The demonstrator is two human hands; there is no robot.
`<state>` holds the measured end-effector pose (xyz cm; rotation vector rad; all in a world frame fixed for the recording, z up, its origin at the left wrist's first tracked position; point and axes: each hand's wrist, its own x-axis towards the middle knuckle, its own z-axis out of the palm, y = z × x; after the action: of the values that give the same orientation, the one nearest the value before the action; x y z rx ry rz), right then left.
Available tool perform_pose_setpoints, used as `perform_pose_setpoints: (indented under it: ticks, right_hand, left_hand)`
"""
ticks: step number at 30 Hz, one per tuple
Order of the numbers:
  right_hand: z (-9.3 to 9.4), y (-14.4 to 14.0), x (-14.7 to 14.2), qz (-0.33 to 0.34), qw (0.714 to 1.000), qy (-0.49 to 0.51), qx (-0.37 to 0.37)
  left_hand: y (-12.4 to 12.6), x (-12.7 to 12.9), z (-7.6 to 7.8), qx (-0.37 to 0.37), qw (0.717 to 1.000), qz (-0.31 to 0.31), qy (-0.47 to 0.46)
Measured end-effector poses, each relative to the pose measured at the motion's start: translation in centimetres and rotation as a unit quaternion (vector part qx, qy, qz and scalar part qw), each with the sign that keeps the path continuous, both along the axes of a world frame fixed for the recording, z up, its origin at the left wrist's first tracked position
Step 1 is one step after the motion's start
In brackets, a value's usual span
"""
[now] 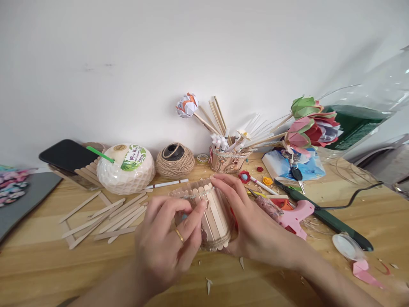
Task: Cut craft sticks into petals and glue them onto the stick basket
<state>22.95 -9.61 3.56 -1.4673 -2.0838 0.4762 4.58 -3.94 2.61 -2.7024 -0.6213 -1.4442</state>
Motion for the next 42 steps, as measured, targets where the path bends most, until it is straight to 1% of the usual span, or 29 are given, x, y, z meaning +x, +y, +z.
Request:
perform_pose_setpoints:
  ticks: [4, 11, 21, 26, 31, 34, 38, 42]
  right_hand:
    - [0.0, 0.0, 0.0, -0.003, 1.000, 0.000, -0.002]
    - [-0.1, 0.2, -0.1, 0.003, 1.000, 0.005, 0.007]
    - [-0.1, 0.4, -0.1, 0.005, 1.000, 0.015, 0.012]
    - [0.1, 0.4, -0.2, 0.011, 1.000, 0.006, 0.014]
    - [0.1, 0.3, -0.3, 0.014, 1.000, 0.000, 0.020]
    - [0.2, 0.3, -0.4, 0.015, 1.000, 0.002, 0.019]
    - [0.2, 0.3, -0.4, 0.013, 1.000, 0.010, 0.018]
    - [0.3, 0.2, -0.4, 0.016, 1.000, 0.020, 0.013]
  left_hand:
    - [0.2, -0.2, -0.2, 0.009, 1.000, -0.002, 0.019]
    - [0.0, -0.1, -0.3, -0.020, 1.000, -0.023, 0.008]
    - [-0.1, 0.3, 0.2, -0.119, 0.991, -0.049, -0.036]
    - [0.0, 0.4, 0.9, -0.162, 0.985, -0.030, -0.055]
    - [0.2, 0.5, 1.6, -0.141, 0.989, 0.001, -0.053]
    - [0.2, 0.5, 2.0, -0.137, 0.990, 0.009, -0.041]
    - [0.0, 0.4, 2.4, -0.168, 0.985, 0.025, -0.015]
    - [0.0, 0.2, 2.6, -0.205, 0.978, 0.032, -0.010]
